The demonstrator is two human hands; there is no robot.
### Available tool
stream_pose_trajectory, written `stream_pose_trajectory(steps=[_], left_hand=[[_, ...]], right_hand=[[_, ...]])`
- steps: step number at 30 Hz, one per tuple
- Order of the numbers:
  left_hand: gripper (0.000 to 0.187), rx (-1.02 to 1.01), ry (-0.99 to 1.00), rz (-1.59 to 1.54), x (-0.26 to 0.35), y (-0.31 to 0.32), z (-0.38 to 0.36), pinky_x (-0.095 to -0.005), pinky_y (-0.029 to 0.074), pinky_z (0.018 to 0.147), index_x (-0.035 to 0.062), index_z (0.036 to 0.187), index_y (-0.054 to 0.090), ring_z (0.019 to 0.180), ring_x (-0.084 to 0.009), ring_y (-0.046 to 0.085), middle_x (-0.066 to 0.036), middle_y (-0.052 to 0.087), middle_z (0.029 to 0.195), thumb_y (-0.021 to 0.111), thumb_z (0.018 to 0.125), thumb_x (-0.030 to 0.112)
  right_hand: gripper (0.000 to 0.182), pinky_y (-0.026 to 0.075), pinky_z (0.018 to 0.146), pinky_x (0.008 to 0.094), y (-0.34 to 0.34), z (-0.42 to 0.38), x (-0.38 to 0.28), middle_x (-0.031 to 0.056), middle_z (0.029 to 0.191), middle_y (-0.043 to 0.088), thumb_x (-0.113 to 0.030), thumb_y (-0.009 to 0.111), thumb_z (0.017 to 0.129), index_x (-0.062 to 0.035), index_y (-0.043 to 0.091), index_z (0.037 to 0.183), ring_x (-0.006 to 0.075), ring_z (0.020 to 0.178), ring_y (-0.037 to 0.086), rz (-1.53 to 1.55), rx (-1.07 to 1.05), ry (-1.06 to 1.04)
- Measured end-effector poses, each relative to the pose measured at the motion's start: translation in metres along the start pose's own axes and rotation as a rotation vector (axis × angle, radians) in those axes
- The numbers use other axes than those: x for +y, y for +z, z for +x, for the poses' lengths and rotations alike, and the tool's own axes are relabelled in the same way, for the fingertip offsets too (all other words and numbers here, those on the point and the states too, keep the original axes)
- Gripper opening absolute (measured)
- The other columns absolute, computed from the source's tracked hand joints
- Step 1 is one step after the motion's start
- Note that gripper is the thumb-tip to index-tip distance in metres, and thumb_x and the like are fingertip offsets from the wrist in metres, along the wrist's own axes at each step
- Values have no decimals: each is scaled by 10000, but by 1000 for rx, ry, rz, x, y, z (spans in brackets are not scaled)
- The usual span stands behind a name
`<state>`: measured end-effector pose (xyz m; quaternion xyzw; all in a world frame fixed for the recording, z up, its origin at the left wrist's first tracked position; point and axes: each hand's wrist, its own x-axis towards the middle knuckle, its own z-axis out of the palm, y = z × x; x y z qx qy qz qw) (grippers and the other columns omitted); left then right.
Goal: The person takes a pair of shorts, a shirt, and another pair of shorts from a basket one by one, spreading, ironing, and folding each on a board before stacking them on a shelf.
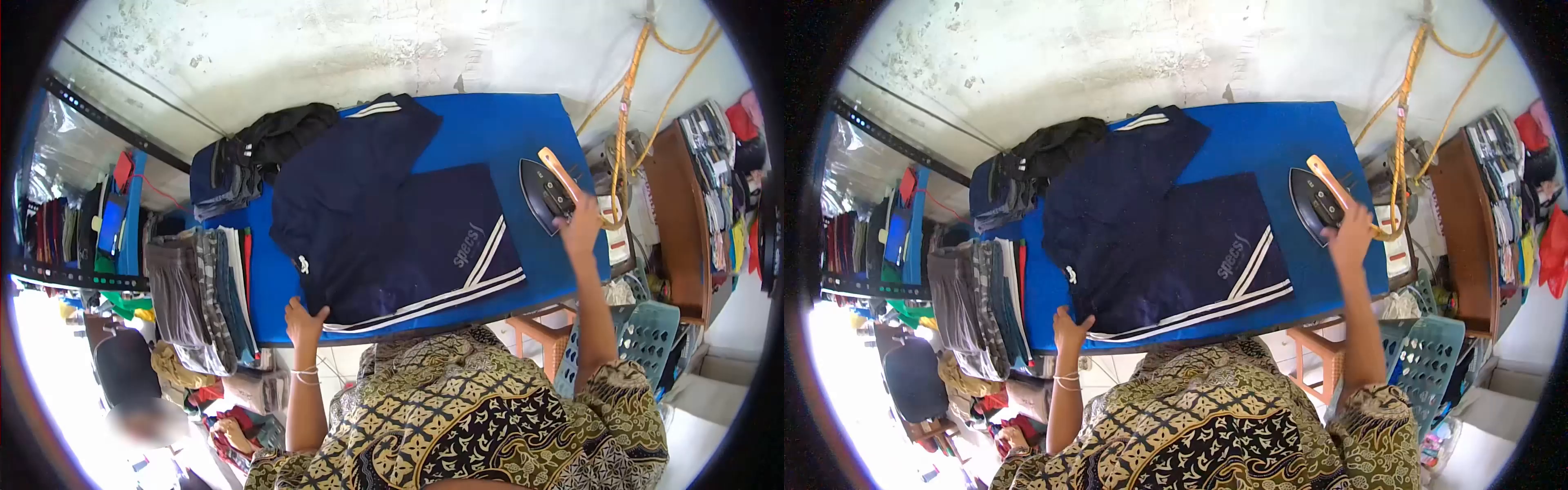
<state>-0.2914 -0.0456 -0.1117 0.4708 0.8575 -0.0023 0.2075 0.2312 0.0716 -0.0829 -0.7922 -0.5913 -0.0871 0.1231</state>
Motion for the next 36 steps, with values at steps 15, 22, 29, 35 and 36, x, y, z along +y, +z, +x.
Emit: stream_pose_trajectory(steps=[15,22,29,35,36], left_hand=[[313,185,-19,-732,-51,65,17,-256,308,480,-41,808,579,544,-85,382,17,437,603,663,783,259],[178,111,-113,-1058,-53,65,11,-215,274,466,21,775,577,535,-43,376,55,427,591,649,796,182],[209,111,-77,-1017,-61,67,12,-235,273,473,15,644,508,558,-54,320,51,397,568,663,765,82],[225,-104,-115,-640,-82,59,51,-289,399,510,-1,745,586,543,-128,476,-53,510,559,726,688,166],[227,-134,-144,-584,-80,56,62,-292,440,533,-2,786,602,556,-156,546,-73,556,570,723,689,163]], right_hand=[[374,339,353,228,-46,54,-131,-5,506,469,-392,679,724,-32,593,775,84,415,460,724,-1153,19],[577,492,714,419,-16,-73,-265,211,846,625,-469,652,690,40,579,950,364,806,611,299,-1008,-882],[393,467,568,376,20,8,-188,198,707,624,-353,673,707,27,630,798,306,666,632,421,-818,-359],[290,323,323,295,37,85,-53,33,476,456,-227,684,723,9,533,646,133,368,445,766,-722,294],[278,299,314,289,34,92,-44,23,464,429,-213,673,736,-3,510,654,127,347,417,752,-691,325]])
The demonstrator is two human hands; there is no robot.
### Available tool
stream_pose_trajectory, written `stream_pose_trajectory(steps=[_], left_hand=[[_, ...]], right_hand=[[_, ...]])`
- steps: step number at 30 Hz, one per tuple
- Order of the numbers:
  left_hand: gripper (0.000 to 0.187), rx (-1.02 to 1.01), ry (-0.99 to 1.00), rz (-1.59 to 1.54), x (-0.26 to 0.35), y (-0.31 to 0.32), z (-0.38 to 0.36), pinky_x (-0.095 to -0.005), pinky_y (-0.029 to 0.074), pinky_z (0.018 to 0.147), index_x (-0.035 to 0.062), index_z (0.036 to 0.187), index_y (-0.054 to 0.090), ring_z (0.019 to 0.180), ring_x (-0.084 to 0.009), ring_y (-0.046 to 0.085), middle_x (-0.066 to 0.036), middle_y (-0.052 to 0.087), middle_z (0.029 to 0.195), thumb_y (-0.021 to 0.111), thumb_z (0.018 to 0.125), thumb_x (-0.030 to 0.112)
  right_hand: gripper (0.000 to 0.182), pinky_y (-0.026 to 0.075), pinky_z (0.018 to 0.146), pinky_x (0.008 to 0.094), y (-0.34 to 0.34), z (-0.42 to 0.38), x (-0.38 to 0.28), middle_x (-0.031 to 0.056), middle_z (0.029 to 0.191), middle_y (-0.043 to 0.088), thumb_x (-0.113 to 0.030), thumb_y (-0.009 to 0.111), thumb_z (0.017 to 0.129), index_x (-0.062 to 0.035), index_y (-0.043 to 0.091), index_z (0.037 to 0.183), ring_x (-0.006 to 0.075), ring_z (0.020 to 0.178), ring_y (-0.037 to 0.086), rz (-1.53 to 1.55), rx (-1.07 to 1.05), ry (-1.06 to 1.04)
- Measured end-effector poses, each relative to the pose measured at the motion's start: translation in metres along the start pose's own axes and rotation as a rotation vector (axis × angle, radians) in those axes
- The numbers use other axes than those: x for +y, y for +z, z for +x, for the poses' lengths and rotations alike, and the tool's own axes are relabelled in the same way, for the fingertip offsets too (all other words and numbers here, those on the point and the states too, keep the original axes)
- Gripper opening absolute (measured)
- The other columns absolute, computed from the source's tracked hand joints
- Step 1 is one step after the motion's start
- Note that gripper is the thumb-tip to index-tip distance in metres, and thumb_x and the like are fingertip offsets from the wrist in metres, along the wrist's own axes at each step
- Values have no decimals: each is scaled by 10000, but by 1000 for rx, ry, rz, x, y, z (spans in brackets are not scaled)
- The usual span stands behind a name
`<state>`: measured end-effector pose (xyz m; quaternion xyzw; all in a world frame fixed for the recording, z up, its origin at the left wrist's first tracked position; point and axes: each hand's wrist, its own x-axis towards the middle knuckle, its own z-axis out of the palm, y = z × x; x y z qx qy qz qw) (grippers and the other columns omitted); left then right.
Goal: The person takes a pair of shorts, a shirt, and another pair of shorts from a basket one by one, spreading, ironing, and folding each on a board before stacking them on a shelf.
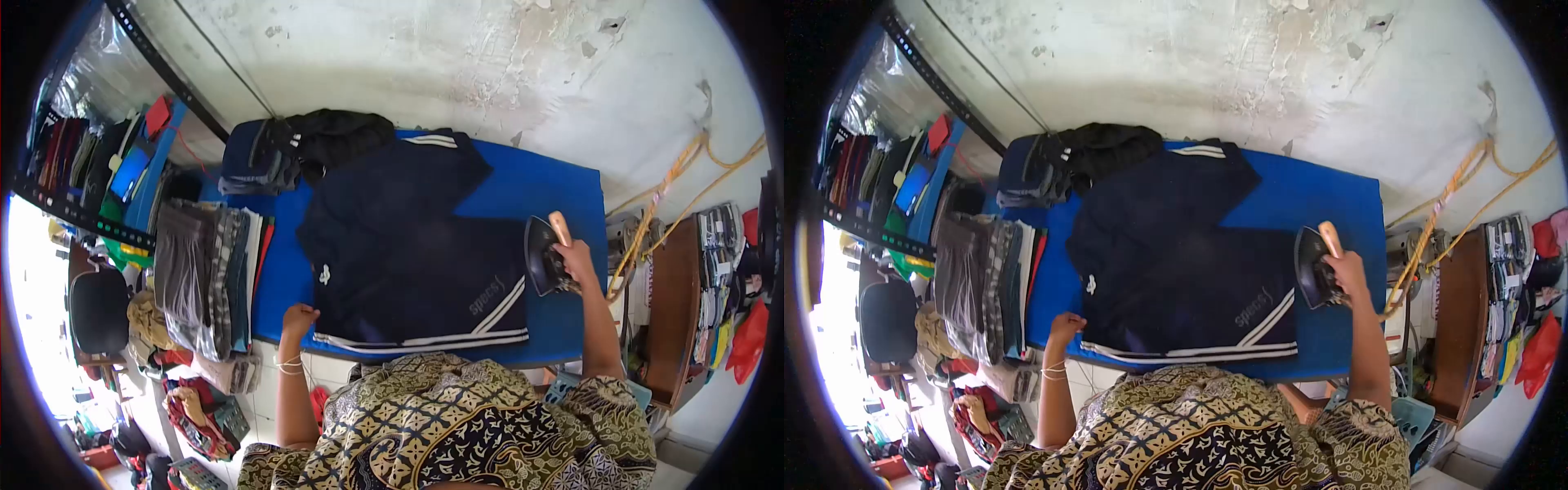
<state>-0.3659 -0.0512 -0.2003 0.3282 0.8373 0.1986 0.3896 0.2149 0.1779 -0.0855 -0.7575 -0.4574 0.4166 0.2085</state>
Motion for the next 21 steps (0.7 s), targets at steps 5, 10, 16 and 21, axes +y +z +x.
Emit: stream_pose_trajectory(steps=[5,10,16,21], left_hand=[[372,328,315,-96,84,-30,69,-326,459,753,-19,977,583,898,-249,577,-170,586,990,719,691,176],[567,-72,506,153,146,-51,128,-336,372,914,-28,1135,510,1109,-254,456,-179,428,1240,737,662,186],[460,-249,394,72,162,-55,136,-320,436,757,-27,959,587,836,-298,553,-163,584,921,768,569,138],[246,268,511,146,158,-73,67,-358,402,621,1,718,494,719,-314,528,-165,539,759,694,575,14]], right_hand=[[613,405,809,474,-3,29,-40,144,1149,493,-224,755,637,-36,459,1139,300,1046,482,-970,574,-108],[316,377,819,483,131,116,-146,65,1025,585,-360,628,755,-128,608,969,297,1014,507,-453,507,-673],[441,337,830,513,258,151,-221,124,1048,601,-413,646,714,-97,620,1020,283,1022,531,-253,141,-239],[159,389,697,259,147,91,-210,47,813,580,-93,643,730,-10,582,852,137,767,519,742,-179,-641]])
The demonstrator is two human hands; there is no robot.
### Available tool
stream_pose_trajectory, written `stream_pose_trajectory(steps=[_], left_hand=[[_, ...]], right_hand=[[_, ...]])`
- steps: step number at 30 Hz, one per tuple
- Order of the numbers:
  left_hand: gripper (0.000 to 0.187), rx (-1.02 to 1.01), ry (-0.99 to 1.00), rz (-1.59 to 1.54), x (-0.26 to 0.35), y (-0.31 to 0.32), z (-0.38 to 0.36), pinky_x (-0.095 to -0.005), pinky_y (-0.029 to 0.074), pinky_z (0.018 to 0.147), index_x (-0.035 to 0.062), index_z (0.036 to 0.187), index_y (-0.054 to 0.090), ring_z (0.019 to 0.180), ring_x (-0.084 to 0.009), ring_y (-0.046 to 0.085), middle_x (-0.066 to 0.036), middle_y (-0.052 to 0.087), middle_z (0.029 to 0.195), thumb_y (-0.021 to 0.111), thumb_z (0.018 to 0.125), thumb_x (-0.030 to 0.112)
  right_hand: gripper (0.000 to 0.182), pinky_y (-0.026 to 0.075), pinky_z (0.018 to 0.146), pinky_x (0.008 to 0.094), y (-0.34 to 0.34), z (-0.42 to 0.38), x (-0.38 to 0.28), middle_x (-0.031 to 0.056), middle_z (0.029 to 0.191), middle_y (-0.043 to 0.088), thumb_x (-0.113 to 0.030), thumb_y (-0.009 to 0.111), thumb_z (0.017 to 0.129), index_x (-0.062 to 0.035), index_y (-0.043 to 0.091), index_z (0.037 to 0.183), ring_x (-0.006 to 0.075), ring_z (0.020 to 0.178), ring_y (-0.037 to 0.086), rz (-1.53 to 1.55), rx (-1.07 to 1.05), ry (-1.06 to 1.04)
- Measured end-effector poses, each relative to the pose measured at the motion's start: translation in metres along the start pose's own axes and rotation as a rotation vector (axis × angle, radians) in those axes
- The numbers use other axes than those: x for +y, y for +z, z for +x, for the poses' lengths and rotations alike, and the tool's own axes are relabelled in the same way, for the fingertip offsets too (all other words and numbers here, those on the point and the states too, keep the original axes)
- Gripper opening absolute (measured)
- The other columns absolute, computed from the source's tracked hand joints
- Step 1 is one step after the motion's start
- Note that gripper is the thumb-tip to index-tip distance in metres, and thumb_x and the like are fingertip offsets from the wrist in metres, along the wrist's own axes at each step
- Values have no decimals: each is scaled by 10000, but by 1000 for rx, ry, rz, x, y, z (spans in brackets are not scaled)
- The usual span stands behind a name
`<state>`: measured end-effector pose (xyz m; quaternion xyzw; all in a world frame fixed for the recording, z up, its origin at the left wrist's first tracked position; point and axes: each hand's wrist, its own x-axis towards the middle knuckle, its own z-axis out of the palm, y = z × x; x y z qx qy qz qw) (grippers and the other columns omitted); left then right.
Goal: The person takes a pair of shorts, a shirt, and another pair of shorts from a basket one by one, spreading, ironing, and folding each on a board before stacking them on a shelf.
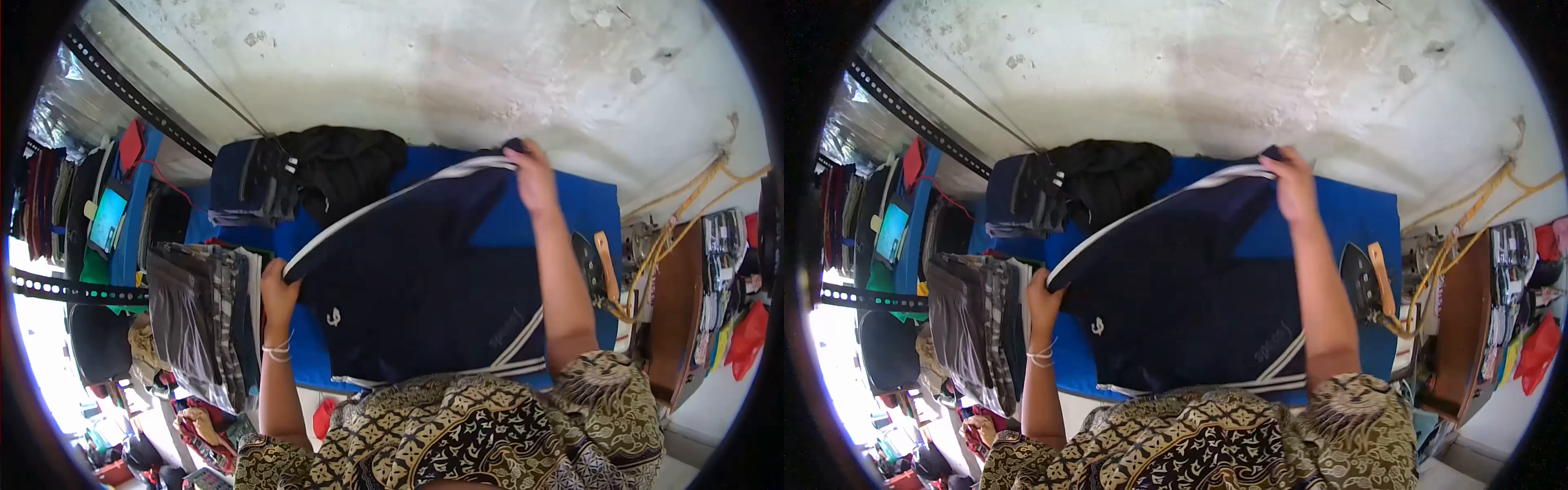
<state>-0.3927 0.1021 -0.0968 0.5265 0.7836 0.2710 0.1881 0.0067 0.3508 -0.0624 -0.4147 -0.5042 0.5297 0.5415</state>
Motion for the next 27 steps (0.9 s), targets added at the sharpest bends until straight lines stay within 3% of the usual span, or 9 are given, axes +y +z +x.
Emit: stream_pose_trajectory(steps=[4,7,11,14,19,21,24,26,27], left_hand=[[247,250,505,-22,22,-6,-70,-385,376,637,36,658,417,770,-309,512,-136,511,781,539,494,-105],[273,-42,593,130,43,-7,-119,-389,378,755,50,673,446,907,-294,533,-112,533,865,556,454,-68],[290,-255,620,206,32,18,-148,-386,356,823,61,717,471,1044,-273,489,-94,533,912,586,466,-27],[263,-232,616,212,29,22,-144,-392,350,830,53,738,476,1023,-258,489,-92,532,907,577,511,-31],[222,51,651,131,54,1,-148,-372,362,767,44,688,476,858,-259,536,-95,523,767,497,530,-110],[212,25,672,156,53,-5,-158,-378,364,762,49,667,475,845,-250,540,-97,509,738,498,532,-113],[181,-480,510,424,56,-8,-177,-404,347,862,79,727,506,936,-252,520,-83,522,814,665,643,102],[226,-360,585,376,72,1,-183,-410,332,892,80,774,522,972,-255,509,-84,528,866,687,647,168],[286,-236,658,331,81,5,-184,-416,317,922,81,821,538,1008,-257,498,-86,534,918,709,651,234]], right_hand=[[376,403,826,248,-79,-139,-85,44,1015,572,13,556,722,9,514,1095,125,947,525,139,-109,206],[390,406,801,236,-123,-228,-86,29,1018,577,-49,586,739,-4,513,1119,110,924,527,-353,-221,404],[265,411,674,238,-151,-307,-13,-3,865,581,-169,669,726,-65,604,961,99,806,512,-494,-53,949],[119,374,592,205,-164,-310,24,-33,741,549,-189,635,763,-72,614,754,70,704,481,-507,-193,650],[131,364,660,196,-143,-289,-87,-38,731,520,-174,609,795,-58,572,846,53,694,482,-39,145,353],[99,372,695,204,-171,-304,-90,-19,723,538,-143,605,772,-49,587,796,76,706,502,-18,64,335],[80,395,729,254,-203,-340,-50,35,677,570,-90,603,695,-11,598,679,147,734,546,-521,-118,555],[126,407,742,266,-223,-358,-1,78,794,598,-140,625,708,-18,612,738,198,759,570,-997,-343,578],[211,419,759,282,-176,-352,-32,111,939,580,-177,656,703,-40,604,854,258,855,570,-1364,-191,629]])
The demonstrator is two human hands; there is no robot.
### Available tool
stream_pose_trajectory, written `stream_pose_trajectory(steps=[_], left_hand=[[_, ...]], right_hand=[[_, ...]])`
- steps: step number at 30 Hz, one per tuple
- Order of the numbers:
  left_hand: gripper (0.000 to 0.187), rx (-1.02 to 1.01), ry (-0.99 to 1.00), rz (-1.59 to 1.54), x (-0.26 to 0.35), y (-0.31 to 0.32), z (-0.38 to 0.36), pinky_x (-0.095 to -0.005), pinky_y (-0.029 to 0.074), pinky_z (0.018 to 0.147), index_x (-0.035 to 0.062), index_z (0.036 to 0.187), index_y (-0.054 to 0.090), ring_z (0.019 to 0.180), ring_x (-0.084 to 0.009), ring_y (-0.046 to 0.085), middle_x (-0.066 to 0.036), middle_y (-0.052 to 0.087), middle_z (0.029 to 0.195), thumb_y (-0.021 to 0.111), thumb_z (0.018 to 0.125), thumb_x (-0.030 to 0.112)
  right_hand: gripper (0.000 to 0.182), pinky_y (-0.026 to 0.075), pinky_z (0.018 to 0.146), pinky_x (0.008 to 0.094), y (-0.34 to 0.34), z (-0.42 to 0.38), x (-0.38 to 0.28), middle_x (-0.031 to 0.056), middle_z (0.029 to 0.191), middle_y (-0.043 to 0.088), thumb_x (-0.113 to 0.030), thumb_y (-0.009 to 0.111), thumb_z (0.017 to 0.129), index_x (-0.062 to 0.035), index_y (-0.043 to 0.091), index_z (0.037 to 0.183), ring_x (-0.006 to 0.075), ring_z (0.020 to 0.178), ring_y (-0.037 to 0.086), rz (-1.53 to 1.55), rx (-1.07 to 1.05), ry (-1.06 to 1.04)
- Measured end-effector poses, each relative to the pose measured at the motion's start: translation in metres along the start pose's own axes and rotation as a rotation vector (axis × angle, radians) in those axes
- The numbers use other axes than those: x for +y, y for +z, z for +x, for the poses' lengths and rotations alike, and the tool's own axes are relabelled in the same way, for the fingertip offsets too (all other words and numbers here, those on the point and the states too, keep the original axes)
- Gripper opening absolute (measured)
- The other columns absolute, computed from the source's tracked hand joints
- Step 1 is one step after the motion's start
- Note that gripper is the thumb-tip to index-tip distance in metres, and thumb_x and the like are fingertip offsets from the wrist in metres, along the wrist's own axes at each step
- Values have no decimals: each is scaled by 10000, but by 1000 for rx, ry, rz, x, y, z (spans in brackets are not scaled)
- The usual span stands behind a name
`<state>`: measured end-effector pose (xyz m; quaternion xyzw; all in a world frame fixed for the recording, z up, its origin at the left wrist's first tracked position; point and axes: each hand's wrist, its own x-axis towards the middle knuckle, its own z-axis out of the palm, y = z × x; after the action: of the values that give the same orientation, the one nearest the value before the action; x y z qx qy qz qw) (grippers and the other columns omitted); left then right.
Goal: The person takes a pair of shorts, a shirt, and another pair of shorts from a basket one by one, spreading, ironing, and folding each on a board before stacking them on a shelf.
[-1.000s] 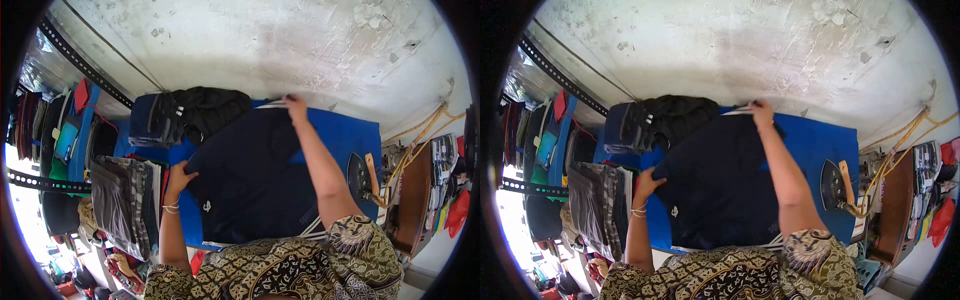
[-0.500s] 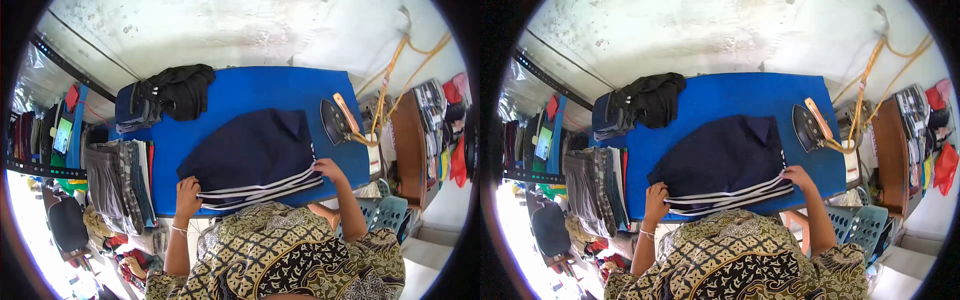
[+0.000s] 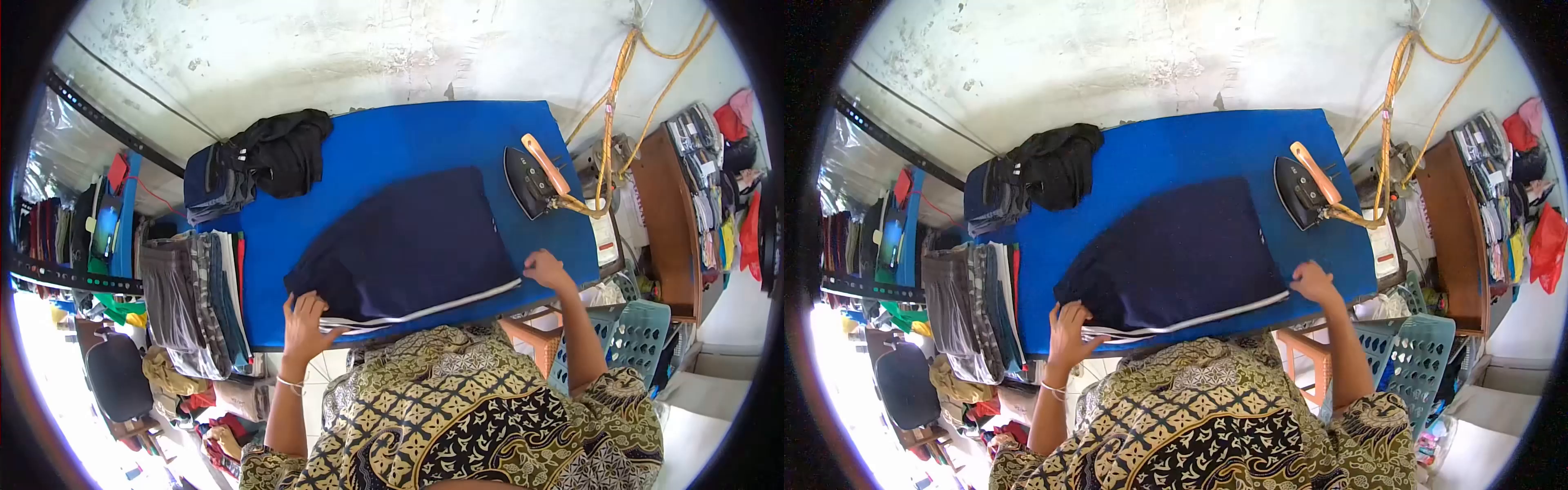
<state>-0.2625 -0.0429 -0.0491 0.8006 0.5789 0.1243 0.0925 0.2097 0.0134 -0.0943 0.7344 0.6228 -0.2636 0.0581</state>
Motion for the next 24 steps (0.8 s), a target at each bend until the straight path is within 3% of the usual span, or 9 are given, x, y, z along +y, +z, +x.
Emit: stream_pose_trajectory(steps=[4,10,12,13,14,15,18,20,24], left_hand=[[296,186,79,-139,29,27,86,-419,333,905,55,945,549,1043,-280,485,-98,540,1002,668,708,186],[284,204,57,-217,36,111,236,-429,373,870,52,997,557,1055,-278,472,-89,515,1101,637,730,105],[315,-341,-55,91,32,116,257,-468,361,885,48,1027,534,1077,-269,454,-87,491,1132,626,726,76],[315,-357,-56,84,28,125,260,-468,361,885,48,1027,534,1077,-269,454,-87,491,1132,626,726,76],[338,-141,-64,137,25,134,260,-483,343,907,54,1038,520,1091,-268,446,-97,481,1141,632,720,83],[362,76,-72,192,23,141,257,-498,325,929,60,1050,506,1106,-267,438,-106,472,1150,639,714,90],[419,267,54,97,73,128,208,-486,211,1031,57,1084,487,1227,-265,346,-121,407,1270,650,708,143],[621,80,140,-36,96,138,159,-481,152,1056,31,1242,404,1301,-253,245,-128,318,1368,632,734,306],[718,-219,200,47,100,167,92,-495,84,1062,95,1367,268,1344,-227,119,-98,184,1443,394,833,559]], right_hand=[[309,418,799,406,22,73,-37,97,990,534,-107,641,727,-74,535,1015,282,980,511,384,347,-233],[345,375,795,463,1,167,-110,76,1018,513,-83,614,729,-109,502,1054,279,999,486,51,551,-397],[357,364,794,469,-8,188,-110,75,1017,515,-58,603,723,-114,499,1060,275,994,483,-20,508,-400],[380,357,790,466,-12,201,-107,78,1016,515,-48,599,714,-113,492,1073,275,982,480,-78,464,-379],[403,350,786,464,-10,206,-102,80,1016,515,-37,595,706,-112,485,1086,275,970,478,-135,418,-359],[385,354,750,447,-6,201,-101,91,1003,515,-36,568,719,-95,479,1089,278,937,482,-198,669,-436],[417,350,843,476,2,143,-120,110,1111,508,-136,591,756,-63,460,1145,282,1042,467,5,780,-624],[524,307,928,500,43,97,-115,157,1246,439,-199,600,765,-44,411,1228,306,1165,404,72,695,-714],[690,215,1012,515,22,71,-67,184,1352,326,-316,627,735,-19,347,1291,341,1275,268,-235,300,-386]])
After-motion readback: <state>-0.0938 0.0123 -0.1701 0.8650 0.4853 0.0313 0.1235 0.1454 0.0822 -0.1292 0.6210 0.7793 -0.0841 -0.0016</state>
